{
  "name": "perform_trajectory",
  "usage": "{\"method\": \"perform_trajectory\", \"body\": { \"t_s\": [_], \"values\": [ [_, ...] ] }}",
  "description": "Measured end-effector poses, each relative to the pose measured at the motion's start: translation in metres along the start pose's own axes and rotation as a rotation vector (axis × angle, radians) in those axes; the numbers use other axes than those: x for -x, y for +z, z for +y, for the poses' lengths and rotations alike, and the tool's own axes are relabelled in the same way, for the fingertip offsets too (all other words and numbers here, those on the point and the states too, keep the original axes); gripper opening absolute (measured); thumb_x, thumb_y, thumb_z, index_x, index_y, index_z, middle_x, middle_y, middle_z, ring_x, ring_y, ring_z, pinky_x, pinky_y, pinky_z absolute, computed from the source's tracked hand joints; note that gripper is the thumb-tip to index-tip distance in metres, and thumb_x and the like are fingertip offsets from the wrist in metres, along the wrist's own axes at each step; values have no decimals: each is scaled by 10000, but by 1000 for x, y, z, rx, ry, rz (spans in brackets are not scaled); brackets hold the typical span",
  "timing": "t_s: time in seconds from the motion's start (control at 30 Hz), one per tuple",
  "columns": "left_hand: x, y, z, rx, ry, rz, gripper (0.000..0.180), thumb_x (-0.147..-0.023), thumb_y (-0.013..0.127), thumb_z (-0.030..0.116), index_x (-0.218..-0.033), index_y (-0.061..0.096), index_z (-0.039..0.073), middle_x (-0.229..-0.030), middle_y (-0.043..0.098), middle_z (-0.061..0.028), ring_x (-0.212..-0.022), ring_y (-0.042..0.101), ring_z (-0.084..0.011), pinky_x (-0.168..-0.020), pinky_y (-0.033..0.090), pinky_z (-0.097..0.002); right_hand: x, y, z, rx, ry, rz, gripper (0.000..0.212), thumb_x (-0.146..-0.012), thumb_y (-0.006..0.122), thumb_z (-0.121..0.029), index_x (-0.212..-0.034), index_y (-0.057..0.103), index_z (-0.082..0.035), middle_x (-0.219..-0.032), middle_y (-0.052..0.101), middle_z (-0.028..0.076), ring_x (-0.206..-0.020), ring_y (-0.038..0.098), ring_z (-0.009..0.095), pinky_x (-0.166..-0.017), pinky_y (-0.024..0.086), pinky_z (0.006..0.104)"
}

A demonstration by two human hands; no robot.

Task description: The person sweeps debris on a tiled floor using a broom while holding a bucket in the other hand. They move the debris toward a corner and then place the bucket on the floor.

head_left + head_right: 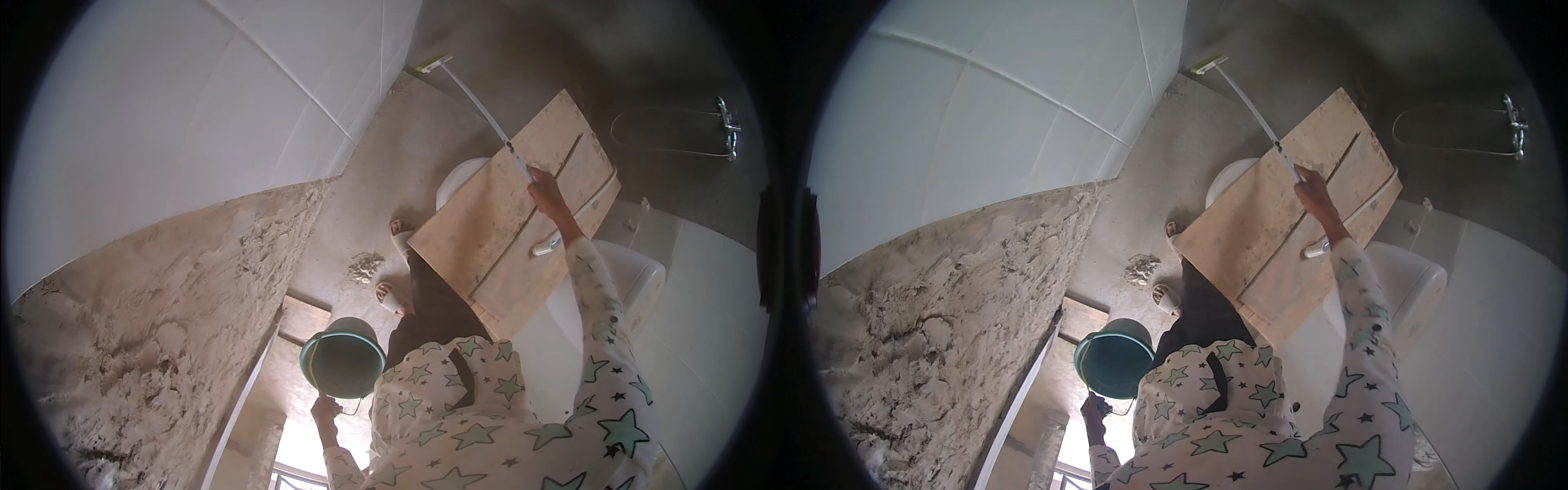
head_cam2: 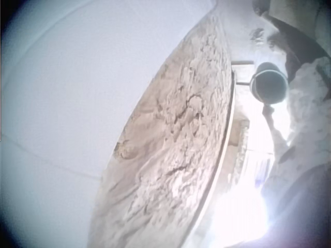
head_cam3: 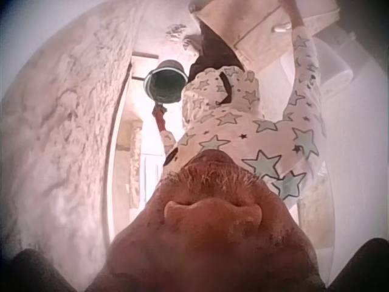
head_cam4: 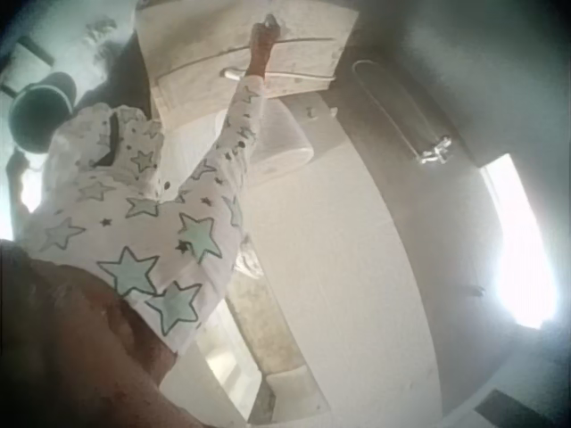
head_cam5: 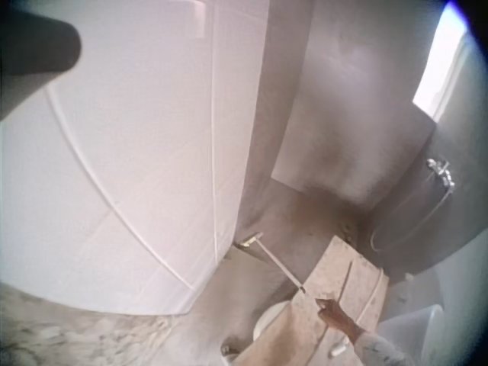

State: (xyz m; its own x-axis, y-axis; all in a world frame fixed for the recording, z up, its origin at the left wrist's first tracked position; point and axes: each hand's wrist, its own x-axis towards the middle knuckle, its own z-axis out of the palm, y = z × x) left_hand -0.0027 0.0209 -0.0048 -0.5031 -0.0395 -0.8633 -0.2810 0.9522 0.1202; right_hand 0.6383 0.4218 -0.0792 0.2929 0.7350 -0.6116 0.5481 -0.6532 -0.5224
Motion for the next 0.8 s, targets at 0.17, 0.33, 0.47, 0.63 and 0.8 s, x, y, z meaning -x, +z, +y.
{"method": "perform_trajectory", "body": {
  "t_s": [0.17,0.33,0.47,0.63,0.8],
  "values": [
    [-3,-17,1,30,26,24,310,-923,586,279,-804,606,-7,-646,565,-106,-523,550,-198,-487,477,-339,-52,50,-24,128,60,98,567,-809,441,-20,-1368,502,-90,-638,552,55,-462,500,141,-403,416,311],
    [-3,-25,-13,96,27,34,297,-916,596,266,-799,606,-7,-636,564,-99,-524,548,-192,-483,472,-335,-14,41,-57,-91,113,-158,600,-812,410,6,-1399,471,-105,-583,457,-8,-406,394,84,-344,319,261],
    [8,-9,5,21,11,36,267,-913,601,236,-790,604,-1,-607,554,-88,-523,545,-183,-479,466,-326,24,-14,-29,-242,195,-257,637,-781,433,10,-1404,471,-115,-596,454,-1,-417,386,64,-347,307,257],
    [2,-11,4,0,7,32,292,-929,585,259,-792,607,2,-605,555,-90,-532,557,-189,-492,474,-330,20,-1,-1,272,-144,82,608,-780,426,9,-1372,502,-104,-763,645,182,-589,617,228,-554,502,361],
    [-2,-26,-2,14,75,18,313,-936,578,276,-790,606,0,-609,559,-91,-537,563,-193,-501,481,-334,-30,40,-2,514,-223,237,541,-778,458,9,-1302,561,-80,-976,653,271,-923,644,384,-765,503,431]
  ]
}}
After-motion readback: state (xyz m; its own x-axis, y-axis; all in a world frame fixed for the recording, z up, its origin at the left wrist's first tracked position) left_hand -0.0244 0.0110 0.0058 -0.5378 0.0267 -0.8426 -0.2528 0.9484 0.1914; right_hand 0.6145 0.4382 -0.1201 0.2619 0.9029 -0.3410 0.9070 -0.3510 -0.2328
